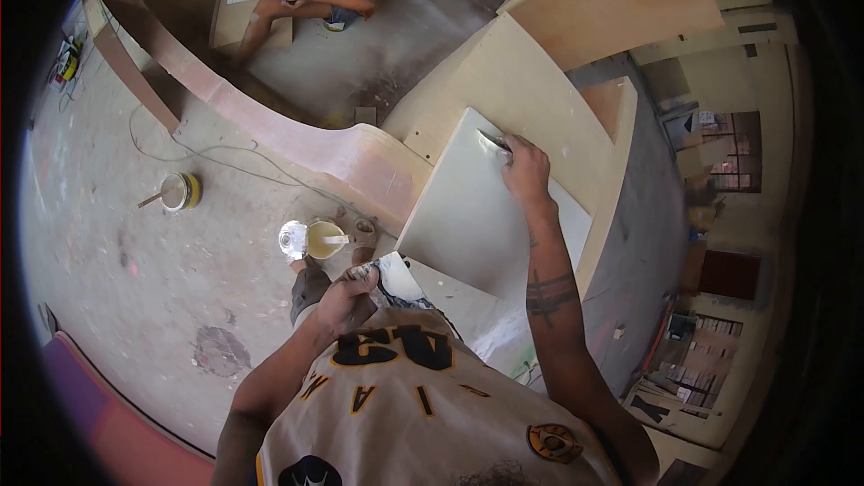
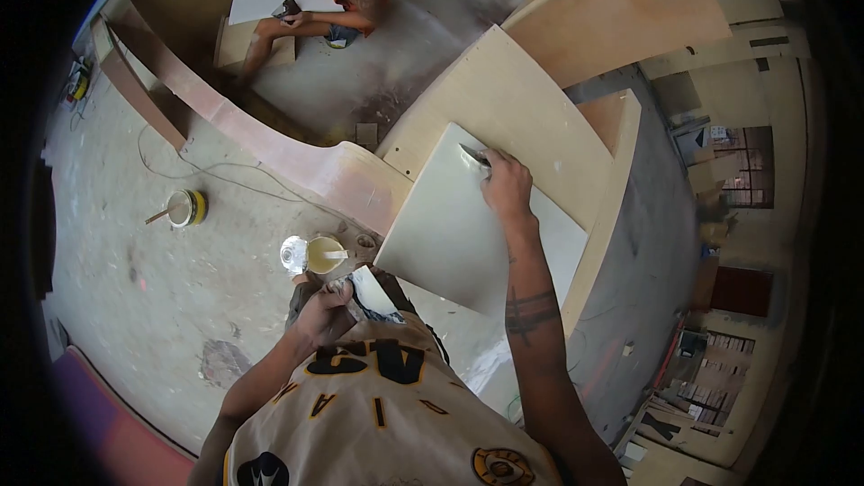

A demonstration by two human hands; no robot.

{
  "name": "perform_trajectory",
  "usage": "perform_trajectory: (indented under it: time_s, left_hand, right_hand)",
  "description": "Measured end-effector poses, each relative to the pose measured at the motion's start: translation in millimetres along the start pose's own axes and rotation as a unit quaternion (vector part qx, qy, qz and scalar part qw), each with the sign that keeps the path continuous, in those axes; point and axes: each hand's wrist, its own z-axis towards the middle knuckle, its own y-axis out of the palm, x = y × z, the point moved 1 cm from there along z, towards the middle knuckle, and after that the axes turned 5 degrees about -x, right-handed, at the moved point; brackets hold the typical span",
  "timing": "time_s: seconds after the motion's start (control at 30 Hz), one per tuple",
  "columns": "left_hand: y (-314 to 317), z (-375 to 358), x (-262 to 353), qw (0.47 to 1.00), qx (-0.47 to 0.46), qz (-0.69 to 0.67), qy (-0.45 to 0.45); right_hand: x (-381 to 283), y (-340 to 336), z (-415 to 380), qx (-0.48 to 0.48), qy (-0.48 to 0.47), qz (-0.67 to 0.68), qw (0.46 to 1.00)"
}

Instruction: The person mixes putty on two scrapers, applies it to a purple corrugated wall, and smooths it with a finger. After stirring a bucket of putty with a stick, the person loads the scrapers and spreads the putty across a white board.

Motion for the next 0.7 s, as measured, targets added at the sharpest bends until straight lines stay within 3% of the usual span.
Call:
perform_trajectory:
  time_s: [0.13,0.43,0.5,0.7]
  left_hand:
    - [6.2,0.5,13.4,1.000,0.000,0.007,0.000]
    - [5.3,3.6,39.1,0.998,-0.043,0.024,-0.038]
    - [-3.7,5.5,40.9,0.992,-0.119,0.012,-0.041]
    - [-8.9,14.5,32.9,0.997,-0.057,0.004,-0.049]
  right_hand:
    - [-12.3,-10.2,-9.5,-0.043,-0.023,0.003,0.999]
    - [-47.4,-7.3,-52.8,-0.044,-0.040,0.041,0.997]
    - [-57.8,-7.5,-63.9,-0.045,-0.039,0.048,0.997]
    - [-88.0,-2.0,-109.7,-0.024,-0.045,0.073,0.996]
